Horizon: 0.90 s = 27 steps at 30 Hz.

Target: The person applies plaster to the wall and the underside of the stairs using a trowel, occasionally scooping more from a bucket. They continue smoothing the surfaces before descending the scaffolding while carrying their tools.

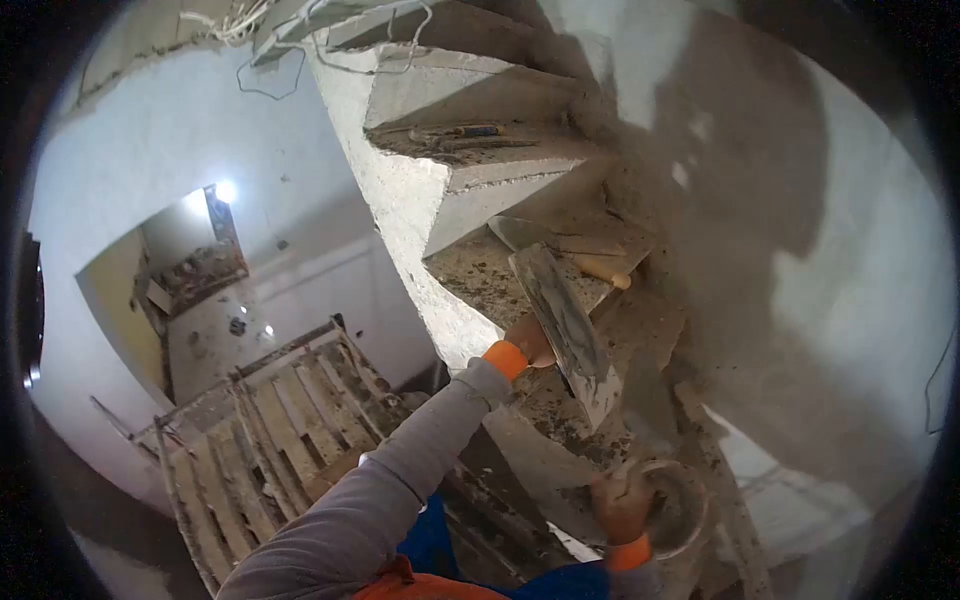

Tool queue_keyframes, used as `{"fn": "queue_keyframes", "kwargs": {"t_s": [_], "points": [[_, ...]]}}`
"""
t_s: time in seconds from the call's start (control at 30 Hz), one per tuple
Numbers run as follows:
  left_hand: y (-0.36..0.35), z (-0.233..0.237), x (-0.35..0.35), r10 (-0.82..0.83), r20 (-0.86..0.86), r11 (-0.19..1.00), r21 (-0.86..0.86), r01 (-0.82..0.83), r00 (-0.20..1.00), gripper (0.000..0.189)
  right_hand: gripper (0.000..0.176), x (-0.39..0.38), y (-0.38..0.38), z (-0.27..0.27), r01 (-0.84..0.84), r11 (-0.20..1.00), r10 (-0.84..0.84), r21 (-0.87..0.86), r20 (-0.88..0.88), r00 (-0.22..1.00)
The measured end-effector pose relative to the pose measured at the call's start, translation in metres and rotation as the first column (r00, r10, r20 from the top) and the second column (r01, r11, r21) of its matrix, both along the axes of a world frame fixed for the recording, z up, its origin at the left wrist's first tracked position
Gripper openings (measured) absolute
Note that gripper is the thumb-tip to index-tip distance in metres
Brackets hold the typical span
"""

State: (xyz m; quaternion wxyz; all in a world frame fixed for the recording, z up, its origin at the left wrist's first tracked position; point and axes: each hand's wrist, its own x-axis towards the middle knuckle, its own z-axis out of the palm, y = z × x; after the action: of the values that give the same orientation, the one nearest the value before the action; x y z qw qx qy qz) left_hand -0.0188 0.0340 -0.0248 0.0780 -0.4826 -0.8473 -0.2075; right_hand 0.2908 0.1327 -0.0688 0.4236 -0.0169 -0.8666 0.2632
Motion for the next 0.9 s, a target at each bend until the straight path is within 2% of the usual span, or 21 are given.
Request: {"fn": "queue_keyframes", "kwargs": {"t_s": [0.1,0.2,0.27,0.3,0.37,0.4,0.5,0.57,0.63,0.7,0.73,0.77,0.8,0.83,0.87,0.9], "points": [[-0.006,0.01,0.009,0.021,-0.053,0.999,-0.043,-0.024,0.998,0.046,0.032,0.0,-0.012,-0.072,-0.068,0.942,0.118,-0.328,0.133,0.984],[-0.008,0.007,0.011,0.041,-0.179,0.998,-0.033,-0.048,0.983,0.041,0.031,-0.003,-0.022,-0.121,-0.068,0.893,0.15,-0.445,0.151,0.977],[-0.009,0.007,0.011,0.023,-0.249,0.998,-0.047,-0.036,0.968,0.043,0.03,-0.004,-0.029,-0.141,-0.116,0.904,0.139,-0.411,0.025,0.99],[-0.008,0.003,0.008,0.004,-0.21,0.999,-0.032,-0.011,0.978,0.044,0.03,-0.003,-0.03,-0.149,-0.133,0.912,0.129,-0.388,-0.036,0.991],[-0.009,-0.005,-0.003,-0.038,-0.133,0.999,0.002,0.039,0.99,0.046,0.029,0.007,-0.029,-0.183,-0.13,0.946,0.132,-0.298,-0.012,0.991],[-0.01,-0.004,-0.004,-0.042,-0.167,0.999,-0.022,0.039,0.985,0.046,0.029,0.008,-0.031,-0.188,-0.126,0.959,0.13,-0.253,0.0,0.992],[-0.01,-0.002,-0.005,-0.043,-0.211,0.996,-0.08,0.026,0.977,0.049,0.026,0.017,-0.024,-0.195,-0.112,0.859,0.21,-0.5,0.145,0.967],[-0.009,0.001,-0.004,-0.02,-0.179,0.994,-0.108,0.001,0.984,0.051,0.024,0.005,-0.013,-0.214,-0.11,0.986,0.115,-0.126,0.037,0.993],[-0.01,-0.007,-0.015,-0.02,-0.171,0.989,-0.151,-0.007,0.985,0.054,0.021,0.014,-0.016,-0.203,-0.129,0.982,0.13,-0.135,-0.008,0.992],[-0.015,-0.021,-0.038,-0.088,-0.219,0.987,-0.153,0.055,0.972,0.057,0.015,0.02,-0.01,-0.181,-0.117,0.985,0.111,-0.13,-0.052,0.992],[-0.017,-0.031,-0.05,-0.06,-0.231,0.983,-0.182,0.017,0.971,0.059,0.014,0.024,-0.005,-0.167,-0.044,0.999,0.043,-0.017,-0.068,0.997],[-0.017,-0.027,-0.048,-0.116,-0.301,0.986,-0.147,0.074,0.946,0.059,0.014,0.028,0.001,-0.153,0.038,0.995,-0.029,0.092,-0.096,0.995],[-0.017,-0.023,-0.045,-0.063,-0.389,0.973,-0.227,-0.029,0.919,0.058,0.016,0.034,0.004,-0.131,0.132,0.985,-0.12,0.107,-0.109,0.987],[-0.022,-0.047,-0.082,-0.2,-0.524,0.979,-0.139,0.149,0.828,0.056,0.019,0.046,0.009,-0.119,0.043,0.942,-0.04,-0.332,0.016,0.999],[-0.023,-0.038,-0.066,-0.17,-0.471,0.974,-0.213,0.075,0.866,0.054,0.023,0.055,0.013,-0.111,0.002,0.699,0.066,-0.715,0.068,0.995],[-0.02,-0.017,-0.044,-0.133,-0.427,0.957,-0.29,0.004,0.894,0.052,0.026,0.062,0.025,-0.112,0.086,0.781,-0.021,-0.619,0.111,0.994]]}}
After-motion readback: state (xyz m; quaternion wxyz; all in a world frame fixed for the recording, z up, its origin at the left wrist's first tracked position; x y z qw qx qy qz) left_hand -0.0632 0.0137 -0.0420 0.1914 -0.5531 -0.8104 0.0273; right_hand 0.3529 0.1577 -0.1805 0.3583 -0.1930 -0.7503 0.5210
